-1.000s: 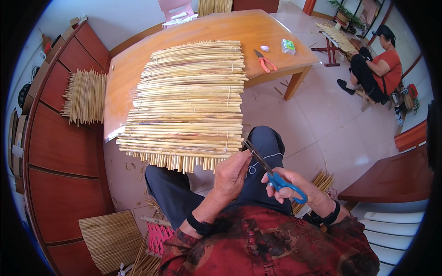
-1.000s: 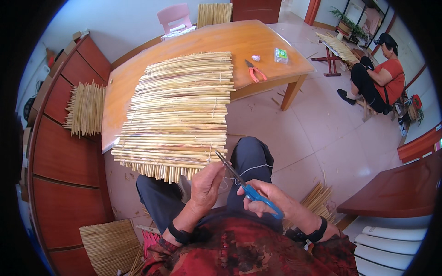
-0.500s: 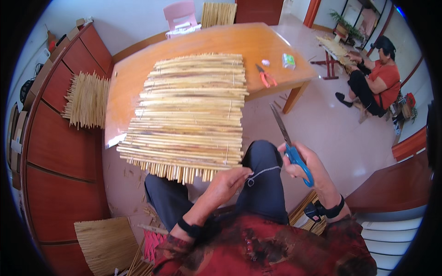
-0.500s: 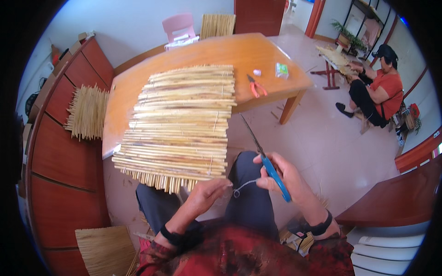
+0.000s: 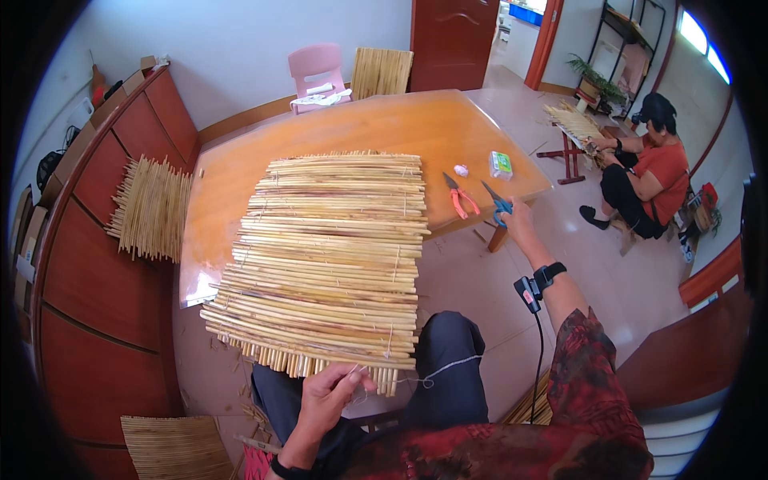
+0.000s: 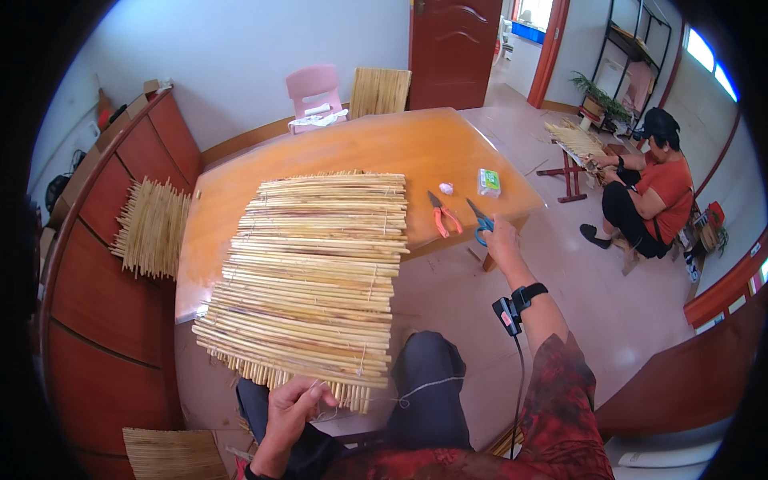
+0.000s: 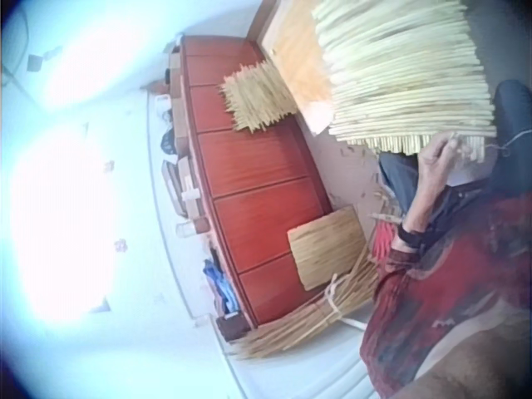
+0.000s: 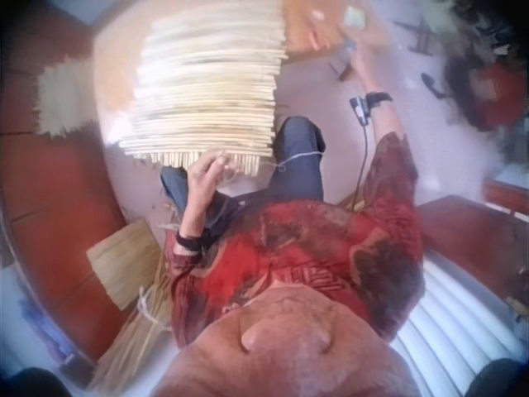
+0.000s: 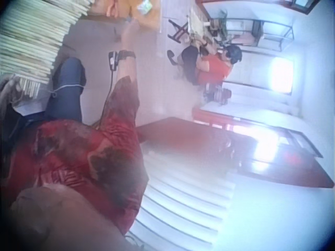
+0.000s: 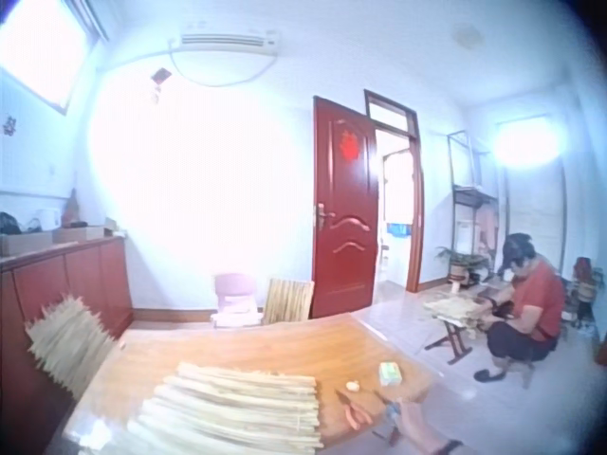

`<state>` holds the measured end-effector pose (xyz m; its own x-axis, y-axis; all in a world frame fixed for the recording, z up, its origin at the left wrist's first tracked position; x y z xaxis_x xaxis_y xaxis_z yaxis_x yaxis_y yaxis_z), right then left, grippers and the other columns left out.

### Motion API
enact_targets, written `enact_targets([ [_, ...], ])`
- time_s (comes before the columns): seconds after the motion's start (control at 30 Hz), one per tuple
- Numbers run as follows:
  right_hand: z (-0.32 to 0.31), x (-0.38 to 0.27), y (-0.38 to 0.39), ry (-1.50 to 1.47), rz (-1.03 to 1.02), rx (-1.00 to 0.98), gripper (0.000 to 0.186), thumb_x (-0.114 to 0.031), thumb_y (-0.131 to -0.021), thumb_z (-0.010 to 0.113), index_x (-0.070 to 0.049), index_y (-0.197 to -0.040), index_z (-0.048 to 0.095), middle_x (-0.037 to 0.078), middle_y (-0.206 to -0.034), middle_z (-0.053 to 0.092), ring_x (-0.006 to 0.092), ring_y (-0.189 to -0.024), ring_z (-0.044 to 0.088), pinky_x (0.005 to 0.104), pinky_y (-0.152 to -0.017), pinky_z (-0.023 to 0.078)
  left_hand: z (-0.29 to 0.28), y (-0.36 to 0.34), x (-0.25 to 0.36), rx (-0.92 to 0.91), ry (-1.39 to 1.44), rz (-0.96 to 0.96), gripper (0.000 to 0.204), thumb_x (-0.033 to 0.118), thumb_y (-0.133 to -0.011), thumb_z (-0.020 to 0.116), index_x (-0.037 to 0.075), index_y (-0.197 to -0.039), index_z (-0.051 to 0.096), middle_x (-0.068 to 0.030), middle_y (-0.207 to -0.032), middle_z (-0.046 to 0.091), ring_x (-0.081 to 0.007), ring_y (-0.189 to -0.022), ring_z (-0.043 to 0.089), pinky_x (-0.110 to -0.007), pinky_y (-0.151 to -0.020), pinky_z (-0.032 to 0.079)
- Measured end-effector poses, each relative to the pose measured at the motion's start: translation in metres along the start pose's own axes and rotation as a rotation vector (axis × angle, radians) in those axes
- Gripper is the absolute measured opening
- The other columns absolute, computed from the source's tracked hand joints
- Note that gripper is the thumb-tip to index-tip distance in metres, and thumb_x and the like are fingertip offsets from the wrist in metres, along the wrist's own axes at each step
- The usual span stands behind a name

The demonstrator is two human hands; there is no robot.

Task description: The person weaves a mat using straw sticks and white string, repeatedly threading the string through a needle, pulling it through the straw bundles, and securing the bundles together, occasionally using scissors to cut the string.

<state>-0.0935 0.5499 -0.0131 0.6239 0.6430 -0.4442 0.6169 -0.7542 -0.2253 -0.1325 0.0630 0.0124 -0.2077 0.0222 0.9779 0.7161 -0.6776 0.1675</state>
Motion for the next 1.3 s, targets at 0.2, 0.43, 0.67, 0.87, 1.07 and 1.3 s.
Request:
enact_targets([
  [0.2,0.024,-0.019,-0.031,0.108,-0.206,0.175,0.024,-0.013,-0.073,0.059,-0.001,-0.093,0.054,0.019,-0.086,0.058,0.0357,-0.085,0.055,0.043,-0.074,0.042,-0.028,0.003,-0.003,0.169,0.049,-0.114,0.014,0.012,-0.085,0.051,0.0,-0.087,0.059,-0.0057,-0.075,0.063,-0.0011,-0.044,0.037,-0.016,-0.039,0.031],
  [0.43,0.026,-0.019,-0.038,0.233,-0.234,0.139,0.03,-0.016,-0.077,0.055,0.0,-0.102,0.054,0.019,-0.094,0.058,0.0331,-0.087,0.055,0.0399,-0.078,0.042,-0.039,-0.008,0.002,0.193,0.246,-0.058,0.016,0.013,-0.087,0.048,0.001,-0.092,0.056,-0.0072,-0.081,0.063,-0.0007,-0.041,0.032,-0.016,-0.037,0.027],
  [0.67,0.017,-0.26,0.219,-0.861,-0.317,-0.914,0.025,-0.013,-0.082,0.054,-0.002,-0.104,0.054,0.003,-0.097,0.056,0.0122,-0.092,0.05,0.0254,-0.083,0.039,-0.043,0.014,0.002,0.153,0.419,0.001,0.014,0.013,-0.088,0.048,0.003,-0.092,0.056,-0.009,-0.085,0.063,-0.0009,-0.041,0.033,-0.015,-0.036,0.027],
  [0.87,0.046,-0.306,0.349,-1.227,-0.03,-1.351,0.026,-0.018,-0.085,0.052,-0.002,-0.105,0.055,0.005,-0.098,0.057,0.01,-0.086,0.053,0.023,-0.076,0.043,-0.046,0.037,0.004,0.164,0.417,0.057,0.014,0.015,-0.088,0.047,0.003,-0.09,0.053,-0.0132,-0.085,0.061,-0.0021,-0.04,0.029,-0.017,-0.036,0.025],
  [1.07,0.035,-0.303,0.349,-0.945,-0.146,-1.187,0.021,-0.019,-0.088,0.048,-0.003,-0.09,0.062,-0.004,-0.068,0.052,0.0035,-0.06,0.042,0.0173,-0.054,0.036,-0.079,0.06,-0.02,0.205,0.538,0.034,0.02,0.014,-0.089,0.045,-0.001,-0.096,0.055,-0.013,-0.092,0.061,-0.0056,-0.041,0.042,-0.017,-0.039,0.035],
  [1.3,0.03,-0.312,0.352,-1.003,-0.023,-1.195,0.022,-0.021,-0.088,0.048,-0.002,-0.09,0.06,-0.006,-0.058,0.039,0.0012,-0.046,0.03,0.0162,-0.04,0.023,-0.145,0.076,-0.032,0.359,0.501,0.07,0.022,0.019,-0.088,0.046,0.001,-0.098,0.053,-0.0151,-0.091,0.061,-0.017,-0.052,0.059,-0.025,-0.045,0.048],
])
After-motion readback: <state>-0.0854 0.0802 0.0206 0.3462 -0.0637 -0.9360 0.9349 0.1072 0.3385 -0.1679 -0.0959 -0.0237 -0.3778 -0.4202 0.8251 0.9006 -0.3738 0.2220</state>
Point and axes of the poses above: each hand's wrist, its own y-axis away from the middle knuckle, its own z-axis out of the palm, x = y × z, the point moved 10 cm from there along -y, towards the middle knuckle
